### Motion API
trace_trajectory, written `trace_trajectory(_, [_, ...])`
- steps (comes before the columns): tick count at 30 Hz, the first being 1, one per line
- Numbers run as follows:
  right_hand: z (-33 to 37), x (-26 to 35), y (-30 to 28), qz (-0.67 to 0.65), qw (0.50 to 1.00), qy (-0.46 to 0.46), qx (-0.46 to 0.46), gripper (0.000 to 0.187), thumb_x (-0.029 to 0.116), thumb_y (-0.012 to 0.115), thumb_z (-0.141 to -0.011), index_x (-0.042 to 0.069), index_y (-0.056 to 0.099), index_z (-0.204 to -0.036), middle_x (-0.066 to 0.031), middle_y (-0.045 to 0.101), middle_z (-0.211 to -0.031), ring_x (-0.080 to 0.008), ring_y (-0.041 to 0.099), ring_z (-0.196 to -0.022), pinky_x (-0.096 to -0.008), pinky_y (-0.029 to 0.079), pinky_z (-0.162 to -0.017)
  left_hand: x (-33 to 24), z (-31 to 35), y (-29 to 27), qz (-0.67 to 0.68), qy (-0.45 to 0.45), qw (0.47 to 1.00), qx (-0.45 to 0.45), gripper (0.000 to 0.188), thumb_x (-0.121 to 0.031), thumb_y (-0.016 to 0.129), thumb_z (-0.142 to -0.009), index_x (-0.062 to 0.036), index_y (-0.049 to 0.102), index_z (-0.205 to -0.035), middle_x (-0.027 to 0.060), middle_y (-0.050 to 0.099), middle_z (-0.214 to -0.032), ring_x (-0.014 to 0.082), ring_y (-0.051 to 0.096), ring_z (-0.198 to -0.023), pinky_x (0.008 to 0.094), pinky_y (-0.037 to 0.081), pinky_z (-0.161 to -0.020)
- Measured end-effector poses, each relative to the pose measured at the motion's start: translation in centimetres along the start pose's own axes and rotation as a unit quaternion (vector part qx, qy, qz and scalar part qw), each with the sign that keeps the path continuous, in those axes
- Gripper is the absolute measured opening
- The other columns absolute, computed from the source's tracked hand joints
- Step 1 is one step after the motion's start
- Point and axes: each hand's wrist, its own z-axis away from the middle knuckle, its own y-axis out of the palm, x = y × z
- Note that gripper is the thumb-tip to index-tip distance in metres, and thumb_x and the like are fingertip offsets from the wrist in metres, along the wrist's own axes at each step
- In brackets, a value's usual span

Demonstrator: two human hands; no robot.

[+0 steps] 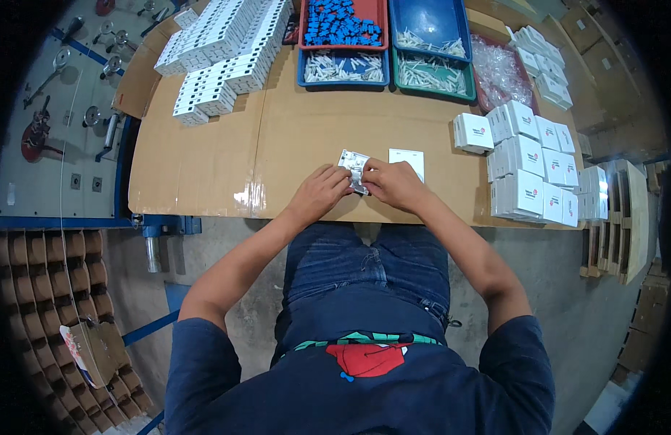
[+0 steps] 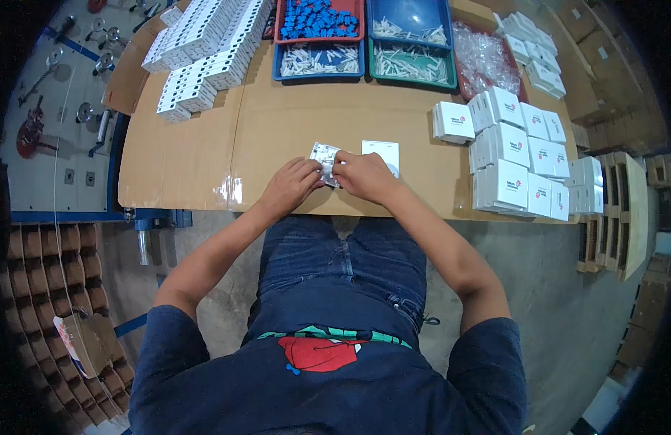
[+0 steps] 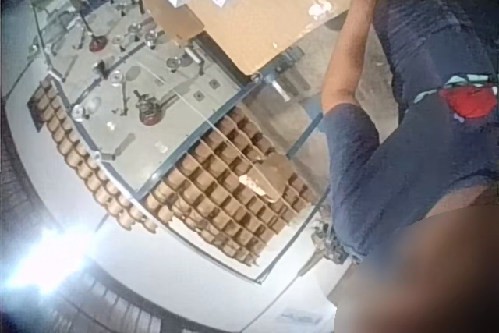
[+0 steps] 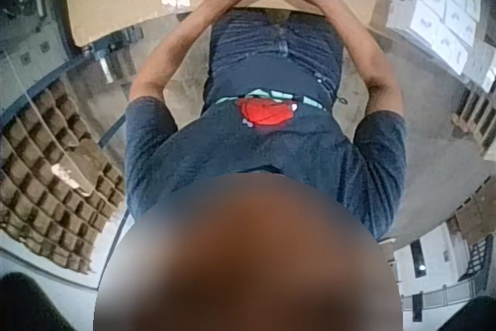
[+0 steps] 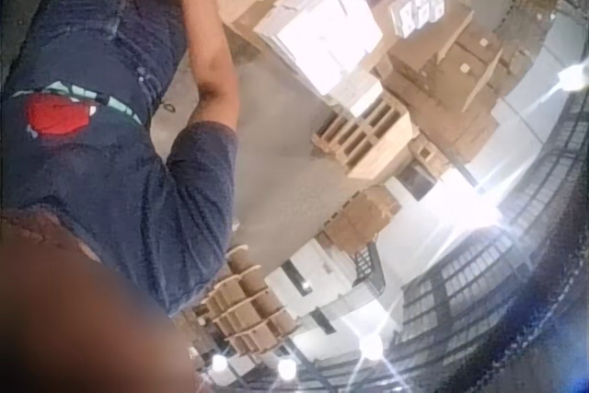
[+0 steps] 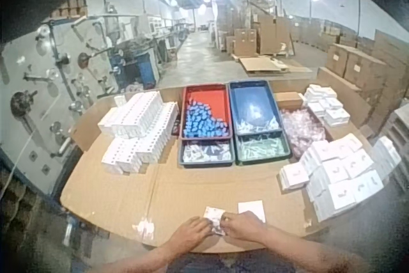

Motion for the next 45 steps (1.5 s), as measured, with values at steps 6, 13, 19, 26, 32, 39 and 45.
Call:
trace_trajectory(6, [0.3,0.2,-0.8,0.069,0.995,-0.056,0.054,0.020,0.025,0.068,-0.091,0.006,0.072,-0.089,-0.0073,0.067,-0.098,-0.0297,0.071,-0.078,-0.0439,0.057,-0.067,-0.3,0.2,0.5,0.038,-0.049,0.998,0.023,0.026,-0.019,0.074,-0.088,-0.0062,0.067,-0.109,0.0083,0.066,-0.113,0.0279,0.064,-0.104,0.0416,0.050,-0.091])
trace_trajectory(13, [0.7,-1.1,-1.2,0.078,0.987,-0.126,0.055,0.021,0.027,0.068,-0.090,0.007,0.073,-0.092,-0.0054,0.067,-0.104,-0.0261,0.072,-0.084,-0.0415,0.057,-0.067,-1.0,0.5,1.8,0.052,-0.113,0.992,-0.026,0.026,-0.026,0.075,-0.088,-0.0086,0.068,-0.106,0.0052,0.065,-0.111,0.0240,0.063,-0.105,0.0386,0.048,-0.092])
trace_trajectory(19, [1.1,-1.3,-1.8,0.086,0.989,-0.103,0.061,0.023,0.026,0.068,-0.090,0.006,0.073,-0.100,-0.0045,0.069,-0.111,-0.0258,0.071,-0.091,-0.0421,0.057,-0.073,-1.4,-0.3,1.9,0.038,-0.121,0.991,-0.029,0.027,-0.026,0.076,-0.087,-0.0068,0.068,-0.105,0.0064,0.065,-0.111,0.0266,0.063,-0.106,0.0404,0.048,-0.093])
trace_trajectory(26, [1.6,-0.8,-2.1,0.062,0.994,-0.087,0.001,0.019,0.021,0.066,-0.092,0.005,0.071,-0.100,-0.0067,0.069,-0.119,-0.0276,0.071,-0.093,-0.0423,0.058,-0.074,-1.6,0.2,2.3,0.164,-0.203,0.963,-0.074,0.049,-0.030,0.079,-0.086,-0.0055,0.060,-0.124,0.0141,0.059,-0.126,0.0338,0.058,-0.119,0.0406,0.046,-0.102])
trace_trajectory(32, [2.0,-1.4,-2.0,0.025,0.998,-0.024,-0.046,0.019,0.021,0.068,-0.092,0.007,0.072,-0.103,-0.0063,0.069,-0.121,-0.0284,0.072,-0.087,-0.0424,0.059,-0.069,-0.8,-0.3,1.5,0.119,-0.226,0.966,-0.050,0.074,-0.040,0.083,-0.081,-0.0055,0.050,-0.137,0.0159,0.053,-0.142,0.0351,0.052,-0.132,0.0541,0.036,-0.113])
trace_trajectory(39, [1.3,-0.1,-0.7,-0.007,0.998,0.067,-0.014,0.018,0.021,0.068,-0.093,0.005,0.072,-0.101,-0.0068,0.061,-0.115,-0.0297,0.071,-0.082,-0.0435,0.058,-0.068,-1.1,-0.2,1.3,0.081,-0.226,0.971,-0.005,0.073,-0.042,0.083,-0.080,-0.0067,0.053,-0.136,0.0125,0.053,-0.144,0.0307,0.051,-0.134,0.0573,0.031,-0.116])
trace_trajectory(45, [0.6,0.2,1.8,-0.046,0.977,0.180,-0.105,0.017,0.019,0.070,-0.091,0.005,0.073,-0.100,-0.0082,0.059,-0.112,-0.0299,0.070,-0.082,-0.0441,0.056,-0.071,-1.4,-0.3,1.5,0.089,-0.238,0.967,-0.017,0.075,-0.043,0.084,-0.079,-0.0065,0.053,-0.136,0.0123,0.054,-0.140,0.0309,0.052,-0.132,0.0560,0.032,-0.116])
